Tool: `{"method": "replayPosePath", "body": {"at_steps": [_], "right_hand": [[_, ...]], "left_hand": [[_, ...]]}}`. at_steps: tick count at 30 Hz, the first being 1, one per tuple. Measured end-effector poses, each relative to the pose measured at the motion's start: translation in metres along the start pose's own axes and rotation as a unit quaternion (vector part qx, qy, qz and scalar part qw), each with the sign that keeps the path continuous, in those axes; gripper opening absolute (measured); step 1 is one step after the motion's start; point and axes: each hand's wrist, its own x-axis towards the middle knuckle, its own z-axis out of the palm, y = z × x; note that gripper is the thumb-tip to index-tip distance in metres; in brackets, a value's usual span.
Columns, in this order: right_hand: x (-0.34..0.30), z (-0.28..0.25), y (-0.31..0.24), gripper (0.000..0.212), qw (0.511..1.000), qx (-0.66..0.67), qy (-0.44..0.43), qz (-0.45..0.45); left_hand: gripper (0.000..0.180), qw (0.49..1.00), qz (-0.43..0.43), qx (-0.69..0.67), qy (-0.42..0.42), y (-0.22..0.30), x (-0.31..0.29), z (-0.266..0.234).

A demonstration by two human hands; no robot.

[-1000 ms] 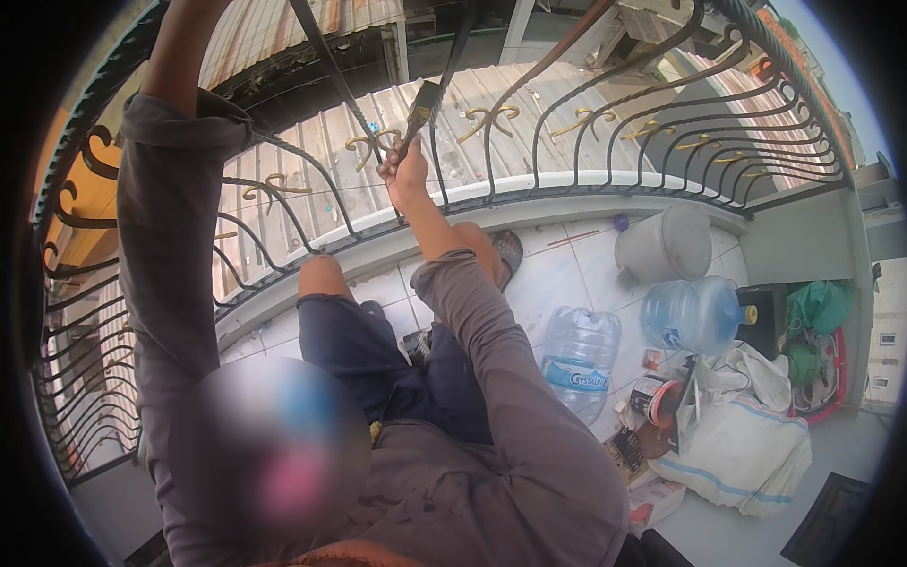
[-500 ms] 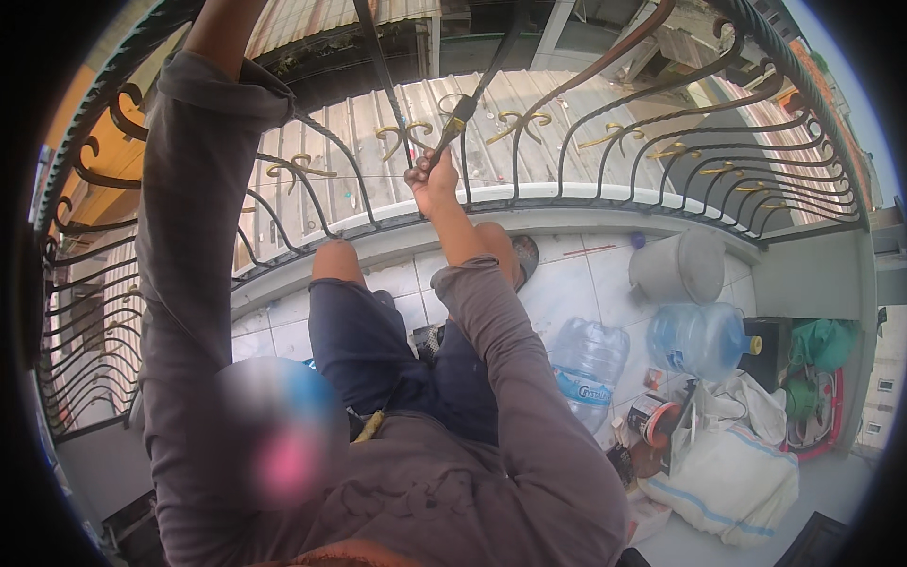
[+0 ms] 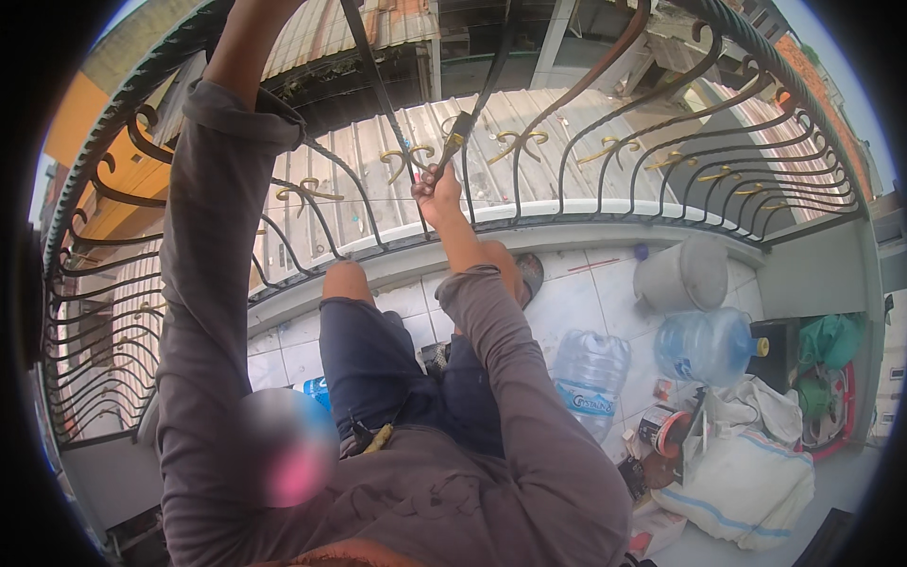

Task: The person sits on a tiled balcony floor and paints the decorative metal railing with gold paint using a small brush. They repeatedly dip the brush into a paint can and apply paint to the railing's vertical bars and curved elements.

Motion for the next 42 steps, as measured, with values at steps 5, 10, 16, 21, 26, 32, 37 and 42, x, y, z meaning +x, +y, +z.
{"method": "replayPosePath", "body": {"at_steps": [5,10,16,21,26,32,37,42], "right_hand": [[0.003,-0.004,0.004,0.047,0.988,0.043,0.081,0.123],[0.006,-0.003,0.006,0.049,1.0,-0.008,0.027,0.003],[0.006,-0.001,0.011,0.051,0.986,-0.017,0.062,0.156],[0.012,-0.006,0.007,0.047,0.999,0.005,0.038,-0.034],[0.016,-0.011,0.006,0.047,0.99,-0.042,0.093,0.097],[0.021,-0.009,-0.002,0.047,0.995,0.002,0.096,0.042],[0.021,-0.011,0.003,0.045,0.996,-0.012,0.077,0.051],[0.016,-0.009,0.009,0.047,0.993,0.017,0.094,0.064]], "left_hand": [[0.077,1.0,-0.002,0.012,-0.004,-0.003,0.003,0.001],[0.076,1.0,-0.003,-0.001,-0.003,-0.004,0.002,0.003],[0.078,1.0,-0.014,-0.005,-0.027,-0.003,0.001,0.0],[0.077,0.999,-0.018,-0.013,-0.031,-0.005,0.001,0.002],[0.077,1.0,-0.01,-0.008,-0.025,-0.004,0.001,0.003],[0.077,0.999,-0.014,0.003,-0.034,-0.004,0.0,0.001],[0.077,1.0,-0.012,0.005,-0.024,-0.003,0.002,0.002],[0.077,0.999,-0.015,0.011,-0.032,-0.002,0.002,0.002]]}}
